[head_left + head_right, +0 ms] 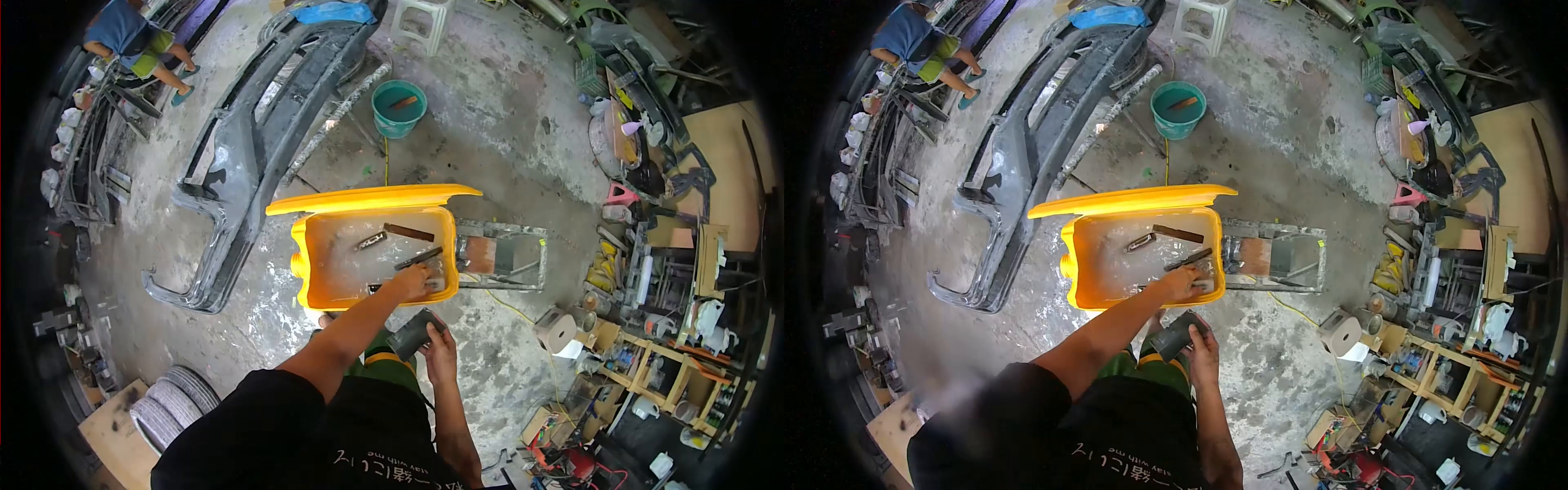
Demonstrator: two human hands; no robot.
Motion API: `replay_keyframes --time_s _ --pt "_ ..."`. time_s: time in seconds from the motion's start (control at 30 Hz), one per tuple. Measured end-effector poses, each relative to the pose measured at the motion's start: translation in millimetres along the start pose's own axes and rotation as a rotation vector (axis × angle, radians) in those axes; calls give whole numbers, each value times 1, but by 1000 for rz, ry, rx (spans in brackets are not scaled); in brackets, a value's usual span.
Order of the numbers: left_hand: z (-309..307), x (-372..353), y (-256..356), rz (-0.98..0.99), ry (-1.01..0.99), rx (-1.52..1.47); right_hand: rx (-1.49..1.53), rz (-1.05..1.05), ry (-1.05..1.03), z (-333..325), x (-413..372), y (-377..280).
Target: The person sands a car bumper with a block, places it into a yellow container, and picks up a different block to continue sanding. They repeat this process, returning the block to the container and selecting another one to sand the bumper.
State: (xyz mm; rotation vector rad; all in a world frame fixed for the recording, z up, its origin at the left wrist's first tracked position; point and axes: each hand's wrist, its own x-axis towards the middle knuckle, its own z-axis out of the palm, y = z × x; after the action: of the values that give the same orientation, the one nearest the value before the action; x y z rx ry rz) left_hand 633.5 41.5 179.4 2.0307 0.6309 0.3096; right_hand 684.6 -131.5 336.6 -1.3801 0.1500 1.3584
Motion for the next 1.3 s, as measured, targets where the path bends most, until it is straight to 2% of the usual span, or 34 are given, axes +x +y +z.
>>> replay_keyframes --time_s 0.07,0.2,0.27,0.33,0.37,0.43,0.47,0.5,0.53,0.57,0.67,0.7,0.73,0.77,0.8,0.83,0.87,0.9,0.93,0.97,1.0,1.03,1.07,1.1,1.13,1.2,1.23,1.3 --pt "-18 2 19 -348 -406 51 -1 7 19 -12 3 -3" --pt "-25 -18 -27 -322 -357 52 -70 40 12 -16 13 -13" --pt "-62 -36 -13 -386 -102 -153 -67 33 7 -6 21 -17" --pt "-76 -61 -27 -119 230 78 -104 50 -82 5 34 -26" --pt "-88 -74 -28 -120 232 77 -111 50 -113 8 46 -24" --pt "-153 -87 23 -387 98 -391 -162 23 -127 25 71 -29" --pt "-165 -95 30 -389 112 -384 -211 -3 -142 37 85 -30" --pt "-175 -105 36 -396 191 -528 -217 -2 -164 47 105 -28" --pt "-185 -117 40 -400 277 -670 -422 -81 -155 55 130 -24" --pt "-194 -130 45 -418 321 -631 -627 -166 -151 60 152 -17" --pt "-210 -167 66 -432 547 -765 -747 -270 -266 79 207 15" --pt "-221 -179 87 -466 579 -685 -659 -160 -306 85 219 27" --pt "-219 -196 88 -484 638 -708 -808 -173 -304 89 230 35" --pt "-214 -216 84 -574 698 -640 -1000 -172 -281 109 208 25" --pt "-210 -235 84 -668 760 -574 -1096 -236 -342 81 266 70" --pt "-218 -249 104 -704 804 -573 -1252 -326 -320 65 302 101" --pt "-213 -272 101 -723 823 -605 -1445 -348 -264 87 269 83" --pt "-209 -292 105 -765 874 -599 -1427 -256 -296 73 294 98" --pt "-204 -308 109 -802 912 -601 -1524 -339 -156 78 281 100" --pt "-194 -325 106 -811 936 -601 -1536 -119 -209 91 265 82" --pt "-182 -344 98 -815 1031 -549 -1548 -123 -218 87 272 91" --pt "-174 -359 95 -811 1120 -498 -1413 -143 -190 75 287 104" --pt "-172 -370 97 -804 1126 -507 -1275 -165 -159 67 293 109" --pt "-173 -380 99 -872 1177 -590 -1057 -110 -198 68 287 108" --pt "-171 -392 100 -942 1221 -675 -1062 -119 -193 81 263 95" --pt "-160 -413 84 -982 1190 -610 -828 -18 -77 106 206 57" --pt "-161 -418 81 -1002 1209 -663 -617 -97 -171 99 215 61" --pt "-166 -422 76 -996 1209 -730 -568 -115 -122 110 176 39"
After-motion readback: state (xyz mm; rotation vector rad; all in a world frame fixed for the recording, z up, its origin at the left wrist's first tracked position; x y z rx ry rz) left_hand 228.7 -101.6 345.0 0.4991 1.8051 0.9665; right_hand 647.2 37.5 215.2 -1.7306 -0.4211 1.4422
